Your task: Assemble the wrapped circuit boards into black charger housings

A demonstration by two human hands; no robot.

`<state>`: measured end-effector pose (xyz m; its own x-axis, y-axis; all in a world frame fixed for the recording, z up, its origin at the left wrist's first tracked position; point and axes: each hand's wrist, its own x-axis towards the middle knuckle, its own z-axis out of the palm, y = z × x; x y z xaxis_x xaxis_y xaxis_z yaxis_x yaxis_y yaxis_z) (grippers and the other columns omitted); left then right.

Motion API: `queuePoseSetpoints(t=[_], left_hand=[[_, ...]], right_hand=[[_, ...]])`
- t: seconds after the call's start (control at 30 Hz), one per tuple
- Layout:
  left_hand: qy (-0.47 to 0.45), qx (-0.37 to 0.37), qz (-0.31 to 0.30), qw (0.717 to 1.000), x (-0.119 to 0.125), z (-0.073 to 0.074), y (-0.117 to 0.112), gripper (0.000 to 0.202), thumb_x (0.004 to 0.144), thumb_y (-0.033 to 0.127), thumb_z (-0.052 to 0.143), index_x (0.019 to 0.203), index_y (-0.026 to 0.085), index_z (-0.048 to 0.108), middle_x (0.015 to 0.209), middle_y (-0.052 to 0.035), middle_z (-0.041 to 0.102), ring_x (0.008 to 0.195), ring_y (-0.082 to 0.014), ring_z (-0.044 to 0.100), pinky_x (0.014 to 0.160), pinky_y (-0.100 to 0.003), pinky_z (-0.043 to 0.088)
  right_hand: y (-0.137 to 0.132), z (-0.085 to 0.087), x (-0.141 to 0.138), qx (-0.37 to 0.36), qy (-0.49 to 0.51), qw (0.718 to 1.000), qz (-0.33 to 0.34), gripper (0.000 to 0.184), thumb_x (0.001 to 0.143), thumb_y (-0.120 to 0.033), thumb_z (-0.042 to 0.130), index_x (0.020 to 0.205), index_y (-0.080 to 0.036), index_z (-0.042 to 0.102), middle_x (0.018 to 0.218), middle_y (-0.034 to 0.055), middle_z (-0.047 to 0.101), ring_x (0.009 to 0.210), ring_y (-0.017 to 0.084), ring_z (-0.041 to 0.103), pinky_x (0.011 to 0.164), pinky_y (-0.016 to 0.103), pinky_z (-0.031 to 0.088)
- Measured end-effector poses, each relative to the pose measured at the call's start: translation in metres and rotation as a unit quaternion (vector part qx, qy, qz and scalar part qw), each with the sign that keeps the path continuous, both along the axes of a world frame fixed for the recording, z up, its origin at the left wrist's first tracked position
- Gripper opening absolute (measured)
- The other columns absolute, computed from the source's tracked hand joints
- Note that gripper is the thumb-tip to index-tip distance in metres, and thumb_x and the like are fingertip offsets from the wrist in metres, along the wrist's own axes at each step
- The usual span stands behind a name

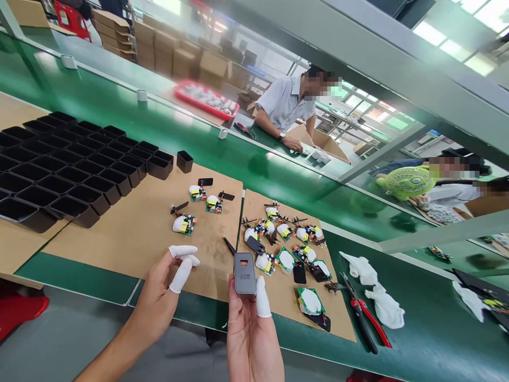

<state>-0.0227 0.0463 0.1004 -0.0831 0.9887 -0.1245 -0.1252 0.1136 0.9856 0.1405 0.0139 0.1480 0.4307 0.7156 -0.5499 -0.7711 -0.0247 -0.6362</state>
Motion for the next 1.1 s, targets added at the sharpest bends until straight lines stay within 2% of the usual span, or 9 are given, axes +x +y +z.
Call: queuePoseSetpoints(t=[0.13,0.23,0.3,0.4,0.5,0.63,0.73,0.93,1.1], left_hand=[[0.001,-0.001,-0.001,1.0,0.0,0.001,0.0,0.063,0.104,0.079,0.067,0.137,0.025,0.072,0.125,-0.0106,0.083,0.125,-0.0328,0.074,0.114,-0.048,0.059],[0.002,0.0,0.0,1.0,0.0,0.0,-0.001,0.061,0.105,0.081,0.066,0.132,0.026,0.073,0.124,-0.0105,0.082,0.122,-0.0326,0.074,0.113,-0.048,0.059],[0.008,0.001,-0.001,1.0,0.0,-0.002,-0.001,0.059,0.107,0.079,0.063,0.131,0.027,0.073,0.126,-0.0107,0.081,0.122,-0.0324,0.073,0.114,-0.048,0.057],[0.013,0.006,-0.008,1.0,0.0,-0.004,-0.002,0.054,0.11,0.075,0.062,0.133,0.027,0.073,0.13,-0.0113,0.08,0.124,-0.0322,0.072,0.115,-0.048,0.055],[0.015,0.007,-0.007,1.0,-0.001,-0.005,-0.004,0.049,0.112,0.069,0.061,0.136,0.027,0.073,0.134,-0.0118,0.079,0.127,-0.0326,0.072,0.116,-0.049,0.056],[0.057,0.022,-0.025,0.998,-0.003,-0.006,-0.005,0.039,0.116,0.055,0.058,0.14,0.028,0.072,0.14,-0.0129,0.08,0.135,-0.0343,0.073,0.122,-0.054,0.056],[0.162,0.084,-0.071,0.981,0.003,-0.01,-0.005,0.04,0.108,0.035,0.066,0.147,0.029,0.07,0.151,-0.014,0.078,0.144,-0.0381,0.071,0.127,-0.061,0.054],[0.324,0.173,-0.147,0.918,0.026,-0.008,0.006,0.076,0.071,0.007,0.067,0.145,0.024,0.068,0.144,-0.0197,0.08,0.136,-0.0471,0.076,0.114,-0.065,0.064],[0.372,0.207,-0.139,0.894,0.05,0.041,0.069,0.048,0.078,0.016,0.075,0.124,0.026,0.072,0.127,-0.0171,0.081,0.119,-0.0451,0.08,0.103,-0.059,0.067]], right_hand=[[0.003,0.001,0.001,-0.005,-0.06,0.998,0.022,0.057,0.074,-0.054,0.112,0.117,-0.025,0.089,0.128,0.005,0.091,0.12,0.023,0.087,0.099,0.03,0.076],[0.003,0.002,0.005,0.044,-0.272,0.961,-0.023,0.045,0.078,-0.053,0.11,0.111,-0.03,0.09,0.11,0.0,0.091,0.097,0.017,0.087,0.079,0.022,0.074],[0.002,0.002,0.01,0.116,-0.509,0.848,-0.093,0.031,0.086,-0.034,0.107,0.113,-0.035,0.092,0.108,-0.002,0.091,0.093,0.017,0.086,0.082,0.023,0.073],[0.001,-0.003,0.02,0.199,-0.749,0.628,-0.072,0.057,0.092,-0.006,0.096,0.135,-0.042,0.087,0.125,-0.0005,0.09,0.108,0.023,0.087,0.098,0.034,0.072],[0.002,-0.02,0.028,0.232,-0.799,0.549,0.083,0.055,0.102,-0.005,0.081,0.147,-0.037,0.081,0.126,0.0064,0.09,0.106,0.028,0.09,0.093,0.037,0.076],[0.002,-0.042,0.032,0.223,-0.795,0.544,0.151,0.033,0.105,-0.007,0.073,0.122,-0.03,0.091,0.115,0.0107,0.09,0.099,0.028,0.091,0.086,0.032,0.075],[0.005,-0.045,0.031,0.219,-0.78,0.568,0.147,0.031,0.106,-0.011,0.076,0.126,-0.03,0.09,0.119,0.0103,0.089,0.108,0.027,0.09,0.094,0.032,0.075],[0.018,-0.035,0.036,0.145,-0.617,0.745,0.206,0.049,0.099,-0.03,0.091,0.147,-0.029,0.081,0.137,0.0135,0.083,0.117,0.029,0.088,0.1,0.037,0.075],[0.073,0.007,0.057,0.213,-0.64,0.7,0.236,0.043,0.105,-0.029,0.082,0.148,-0.033,0.082,0.145,0.0113,0.083,0.132,0.03,0.081,0.114,0.045,0.067]])
